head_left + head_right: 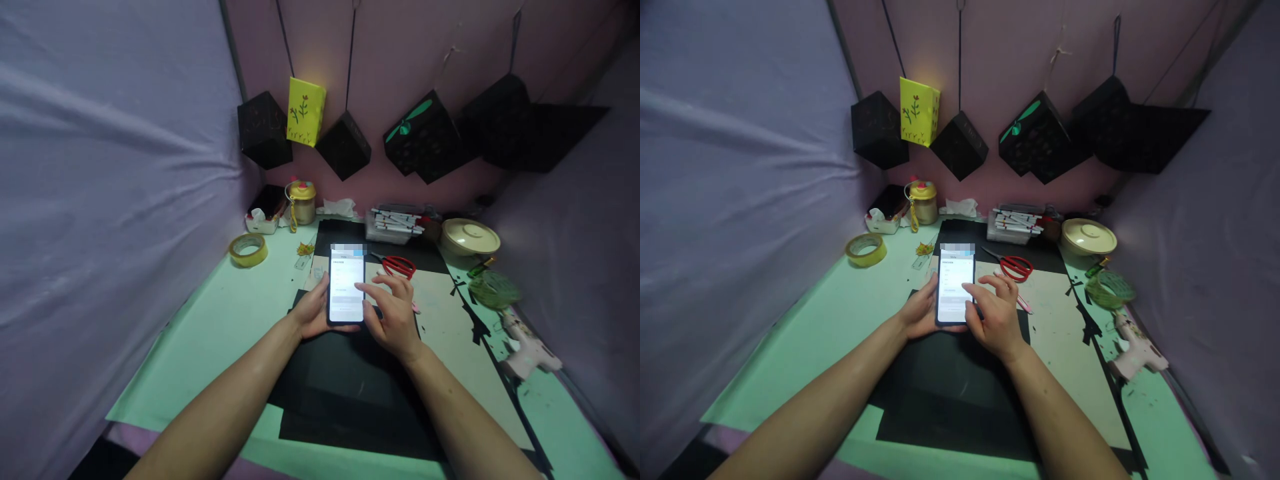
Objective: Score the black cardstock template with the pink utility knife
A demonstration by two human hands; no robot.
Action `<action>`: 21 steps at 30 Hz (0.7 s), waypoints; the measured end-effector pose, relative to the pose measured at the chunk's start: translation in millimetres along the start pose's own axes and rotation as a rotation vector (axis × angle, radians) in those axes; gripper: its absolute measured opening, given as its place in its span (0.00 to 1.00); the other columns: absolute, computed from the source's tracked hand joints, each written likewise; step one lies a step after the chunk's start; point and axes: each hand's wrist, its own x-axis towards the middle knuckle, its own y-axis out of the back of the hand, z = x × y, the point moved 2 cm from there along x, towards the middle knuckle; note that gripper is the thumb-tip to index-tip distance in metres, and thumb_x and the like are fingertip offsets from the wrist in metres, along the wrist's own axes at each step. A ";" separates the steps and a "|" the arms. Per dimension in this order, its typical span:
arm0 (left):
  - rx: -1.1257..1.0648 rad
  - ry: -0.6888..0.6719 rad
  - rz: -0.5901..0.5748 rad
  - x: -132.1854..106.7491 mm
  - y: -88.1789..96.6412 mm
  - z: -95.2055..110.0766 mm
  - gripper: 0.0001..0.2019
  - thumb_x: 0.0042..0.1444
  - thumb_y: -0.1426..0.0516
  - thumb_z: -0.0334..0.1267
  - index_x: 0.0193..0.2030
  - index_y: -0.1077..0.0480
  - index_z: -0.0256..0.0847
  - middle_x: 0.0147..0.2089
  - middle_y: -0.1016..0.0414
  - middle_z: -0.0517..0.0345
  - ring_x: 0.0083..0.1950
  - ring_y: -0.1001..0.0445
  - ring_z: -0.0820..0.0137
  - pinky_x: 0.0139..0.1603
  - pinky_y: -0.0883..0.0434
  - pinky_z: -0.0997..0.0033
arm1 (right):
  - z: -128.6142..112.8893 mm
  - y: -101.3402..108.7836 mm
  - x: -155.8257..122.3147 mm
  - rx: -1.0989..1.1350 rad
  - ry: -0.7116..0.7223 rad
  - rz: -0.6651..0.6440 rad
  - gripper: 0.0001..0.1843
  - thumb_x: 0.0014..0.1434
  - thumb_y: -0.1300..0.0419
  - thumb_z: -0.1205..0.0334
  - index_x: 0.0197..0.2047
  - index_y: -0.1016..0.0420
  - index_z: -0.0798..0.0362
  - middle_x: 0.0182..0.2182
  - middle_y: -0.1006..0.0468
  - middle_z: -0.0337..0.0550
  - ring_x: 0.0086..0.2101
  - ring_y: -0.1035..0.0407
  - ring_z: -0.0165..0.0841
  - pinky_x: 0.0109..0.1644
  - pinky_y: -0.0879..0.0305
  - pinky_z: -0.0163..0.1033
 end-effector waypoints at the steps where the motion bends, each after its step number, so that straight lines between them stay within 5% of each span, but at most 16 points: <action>1: -0.001 -0.003 0.000 0.0 0.4 -0.1 0.34 0.64 0.60 0.63 0.65 0.38 0.41 0.64 0.35 0.40 0.62 0.34 0.48 0.53 0.33 0.41 | -0.1 0.2 -0.3 0.006 0.002 0.005 0.15 0.58 0.44 0.67 0.48 0.25 0.48 0.38 0.22 0.44 0.46 0.31 0.41 0.58 0.45 0.55; 21: -0.024 -0.031 -0.014 -0.5 0.4 0.7 0.34 0.64 0.60 0.62 0.65 0.39 0.39 0.64 0.35 0.40 0.61 0.32 0.49 0.52 0.31 0.42 | 2.6 2.6 -3.2 -0.022 -0.019 0.057 0.11 0.55 0.42 0.69 0.41 0.25 0.48 0.32 0.20 0.39 0.40 0.34 0.39 0.53 0.44 0.51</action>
